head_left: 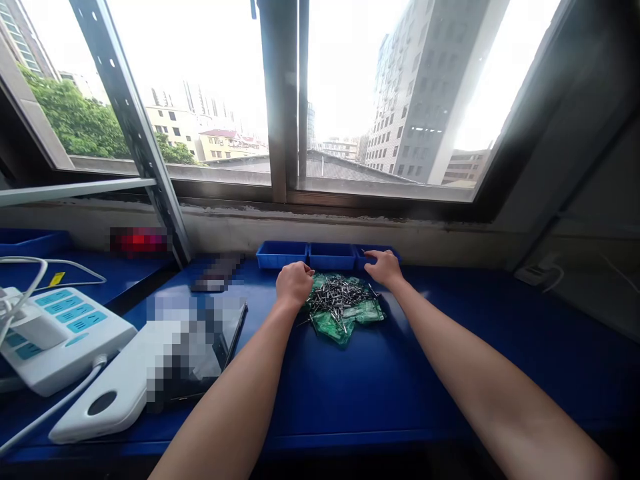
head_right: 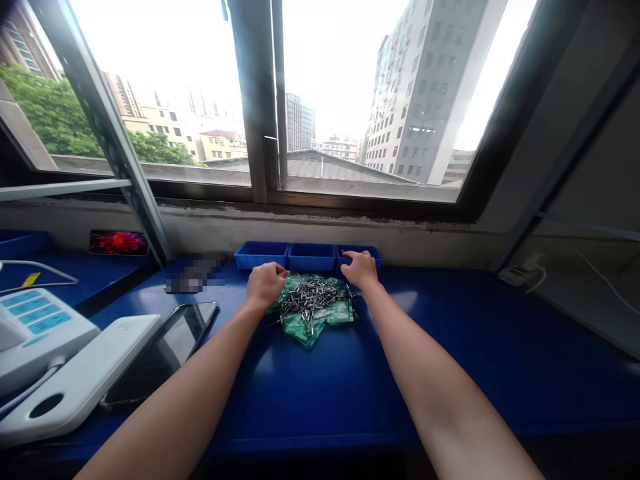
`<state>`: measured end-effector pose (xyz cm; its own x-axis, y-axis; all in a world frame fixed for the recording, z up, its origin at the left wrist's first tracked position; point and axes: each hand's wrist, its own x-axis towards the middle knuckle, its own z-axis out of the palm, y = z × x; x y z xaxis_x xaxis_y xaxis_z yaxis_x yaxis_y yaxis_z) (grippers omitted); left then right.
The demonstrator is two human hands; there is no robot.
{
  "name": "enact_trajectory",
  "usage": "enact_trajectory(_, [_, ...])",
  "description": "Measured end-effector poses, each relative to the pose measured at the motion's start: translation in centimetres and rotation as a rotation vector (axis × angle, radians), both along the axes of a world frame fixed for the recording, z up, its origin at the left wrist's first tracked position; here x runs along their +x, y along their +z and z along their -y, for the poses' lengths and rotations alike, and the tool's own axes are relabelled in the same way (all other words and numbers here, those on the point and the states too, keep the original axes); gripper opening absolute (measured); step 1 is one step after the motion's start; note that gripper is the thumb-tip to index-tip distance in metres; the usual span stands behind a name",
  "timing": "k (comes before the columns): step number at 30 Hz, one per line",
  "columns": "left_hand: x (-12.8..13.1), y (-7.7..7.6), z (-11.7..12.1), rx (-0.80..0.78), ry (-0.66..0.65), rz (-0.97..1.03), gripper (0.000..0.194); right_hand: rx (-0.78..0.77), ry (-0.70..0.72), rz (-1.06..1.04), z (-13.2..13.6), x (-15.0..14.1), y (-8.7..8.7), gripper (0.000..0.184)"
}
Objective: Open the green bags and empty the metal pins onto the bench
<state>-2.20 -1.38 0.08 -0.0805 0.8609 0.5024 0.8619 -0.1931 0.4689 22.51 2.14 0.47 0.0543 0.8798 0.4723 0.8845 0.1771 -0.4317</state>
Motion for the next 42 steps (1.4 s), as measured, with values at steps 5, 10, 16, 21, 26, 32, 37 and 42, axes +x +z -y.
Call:
enact_trajectory(5, [-0.2,-0.1,0.0,-0.021,-0.001,0.059,0.016,-0.075,-0.016,0.118,-1.5,0.2,0.6,0.046])
enact_trajectory(10, [0.0,-0.2,0.0,-0.02,-0.006,0.077,0.017,-0.136,-0.023,0.173,-2.6,0.7,1.1,0.044])
enact_trajectory(16, [0.0,-0.3,0.0,-0.033,-0.028,0.089,0.017,-0.167,-0.004,0.187,-2.9,1.2,1.4,0.046])
enact_trajectory(21, [0.2,-0.2,0.2,-0.047,-0.055,0.085,0.019,-0.092,0.058,0.171,-2.7,1.6,1.5,0.042])
enact_trajectory(26, [0.6,0.2,0.5,-0.093,-0.004,0.062,0.035,-0.08,0.095,0.157,-2.8,1.9,1.7,0.04])
enact_trajectory(32, [0.7,0.3,0.6,-0.102,0.017,0.026,0.046,-0.129,0.09,0.169,-2.9,1.6,2.1,0.041])
enact_trajectory(37, [0.8,0.8,1.1,-0.116,0.016,0.034,0.057,-0.132,0.1,0.164,-2.7,1.3,2.6,0.042])
enact_trajectory(42, [0.7,1.0,1.1,-0.065,0.025,0.067,0.053,-0.11,0.085,0.107,-2.5,1.4,2.8,0.042])
